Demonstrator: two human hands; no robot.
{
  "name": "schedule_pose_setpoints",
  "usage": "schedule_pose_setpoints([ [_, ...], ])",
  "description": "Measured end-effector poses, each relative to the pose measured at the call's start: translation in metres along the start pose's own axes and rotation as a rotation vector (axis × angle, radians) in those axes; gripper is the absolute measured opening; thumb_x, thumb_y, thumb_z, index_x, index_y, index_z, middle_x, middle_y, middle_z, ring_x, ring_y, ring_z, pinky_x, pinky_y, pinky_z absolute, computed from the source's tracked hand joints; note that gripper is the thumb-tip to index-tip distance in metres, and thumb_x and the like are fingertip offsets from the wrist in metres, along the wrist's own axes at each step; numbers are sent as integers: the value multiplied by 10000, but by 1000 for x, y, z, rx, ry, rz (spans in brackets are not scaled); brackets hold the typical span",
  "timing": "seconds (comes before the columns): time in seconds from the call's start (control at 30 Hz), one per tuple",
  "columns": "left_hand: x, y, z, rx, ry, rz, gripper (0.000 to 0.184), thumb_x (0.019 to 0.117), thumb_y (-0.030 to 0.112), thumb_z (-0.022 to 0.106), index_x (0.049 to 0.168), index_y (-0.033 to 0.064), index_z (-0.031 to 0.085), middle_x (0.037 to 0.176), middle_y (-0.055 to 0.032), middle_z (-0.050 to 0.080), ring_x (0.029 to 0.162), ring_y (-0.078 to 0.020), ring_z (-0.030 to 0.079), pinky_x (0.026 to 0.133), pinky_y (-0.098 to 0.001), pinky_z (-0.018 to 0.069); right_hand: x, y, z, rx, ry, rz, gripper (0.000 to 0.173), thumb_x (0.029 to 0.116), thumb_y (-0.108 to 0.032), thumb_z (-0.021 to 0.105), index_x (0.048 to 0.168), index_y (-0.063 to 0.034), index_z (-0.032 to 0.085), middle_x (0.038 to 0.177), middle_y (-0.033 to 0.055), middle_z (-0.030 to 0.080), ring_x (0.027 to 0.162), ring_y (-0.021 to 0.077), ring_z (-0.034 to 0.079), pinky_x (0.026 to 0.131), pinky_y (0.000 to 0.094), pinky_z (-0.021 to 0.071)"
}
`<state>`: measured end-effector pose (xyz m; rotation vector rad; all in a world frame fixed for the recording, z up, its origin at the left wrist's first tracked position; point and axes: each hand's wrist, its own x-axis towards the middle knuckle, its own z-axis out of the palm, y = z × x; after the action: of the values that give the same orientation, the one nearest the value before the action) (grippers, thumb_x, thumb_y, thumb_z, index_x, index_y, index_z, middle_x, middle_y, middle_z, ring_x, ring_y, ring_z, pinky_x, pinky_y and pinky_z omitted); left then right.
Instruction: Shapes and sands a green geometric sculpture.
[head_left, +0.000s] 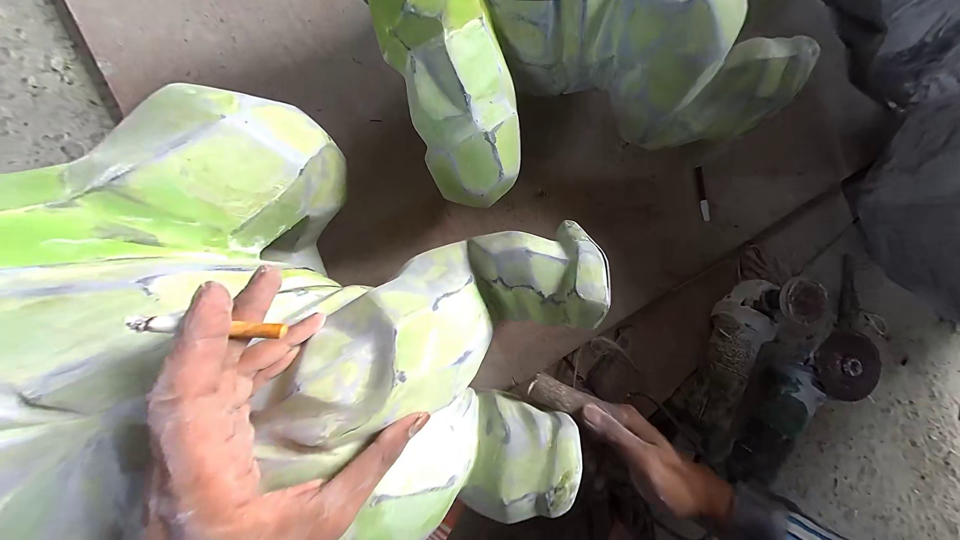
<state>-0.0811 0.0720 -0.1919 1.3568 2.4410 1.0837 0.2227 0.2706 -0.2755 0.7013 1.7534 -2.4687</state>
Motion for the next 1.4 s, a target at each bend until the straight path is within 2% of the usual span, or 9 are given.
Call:
schedule_pose_setpoints([
  [0.2, 2, 1, 3, -11, 32, 19, 1362, 616, 448, 947, 1637, 78, 125, 1626, -202, 353, 1350, -403, 533, 1102, -532, 493, 37, 35, 3, -121, 131, 187, 517, 1110, -471, 331, 1263, -91, 646, 1084, 54, 700, 940, 130, 696, 783, 348, 611],
  [0.33, 2, 2, 4, -29, 44, 17, 1344, 623, 443, 946, 1640, 107, 135, 1637, -179, 341, 1350, -396, 535, 1104, -533, 488, -10, -8, 3, 4, -14, -93, 577, 1134, -380, 275, 1460, 22, 530, 1472, 132, 581, 1376, 197, 539, 1191, 410, 432],
  [0.4, 2, 6, 2, -15, 32, 22, 1327, 647, 448, 936, 1642, 117, 123, 1646, -170, 330, 1360, -384, 530, 1110, -527, 486, -18, -8, 6, 31, 51, -88, 594, 1121, -444, 296, 1339, 4, 620, 1216, 103, 697, 1124, 157, 664, 993, 371, 555],
  [0.6, 7, 17, 1, 50, 22, 9, 1292, 672, 523, 896, 1639, 121, 140, 1633, -144, 367, 1349, -319, 552, 1089, -478, 499, 28, 25, 10, -63, 147, 145, 520, 1109, -473, 341, 1251, -92, 665, 1036, 69, 708, 867, 159, 694, 727, 369, 604],
  [0.7, 8, 17, 2, 40, 21, 4, 1305, 667, 530, 897, 1641, 123, 130, 1637, -148, 355, 1354, -319, 548, 1089, -478, 500, -13, -17, 11, -5, 46, -31, 554, 1127, -409, 297, 1438, -48, 579, 1321, 81, 679, 1152, 153, 669, 1010, 373, 563],
  [0.83, 8, 18, 1, 18, 12, 3, 1292, 665, 508, 901, 1640, 142, 137, 1647, -127, 344, 1374, -302, 533, 1107, -458, 493, -4, 11, 13, -31, 144, -51, 584, 1122, -425, 298, 1337, 11, 622, 1270, 108, 693, 1175, 143, 657, 1033, 364, 545],
  [1.0, 9, 16, -2, 36, 4, 12, 1287, 673, 544, 886, 1642, 144, 140, 1643, -123, 349, 1372, -287, 537, 1107, -453, 495, 12, 8, 21, 15, 173, 104, 519, 1112, -444, 345, 1216, -70, 689, 991, 69, 715, 835, 145, 687, 744, 349, 598],
  [1.27, 10, 18, -1, 37, 3, 14, 1298, 664, 580, 872, 1652, 205, 119, 1654, -61, 335, 1389, -225, 511, 1114, -430, 471, -11, -19, 44, -188, 297, -112, 507, 1101, -465, 354, 1258, -126, 697, 1192, 29, 727, 1120, 128, 677, 975, 408, 563],
  [1.4, 11, 19, 0, 29, 3, 30, 1290, 672, 586, 870, 1653, 204, 123, 1656, -60, 328, 1395, -227, 501, 1123, -437, 462, -42, -17, 78, -643, 315, -337, 470, 1107, -400, 282, 1529, -387, 489, 1632, -111, 381, 1481, 123, 388, 1187, 450, 417],
])
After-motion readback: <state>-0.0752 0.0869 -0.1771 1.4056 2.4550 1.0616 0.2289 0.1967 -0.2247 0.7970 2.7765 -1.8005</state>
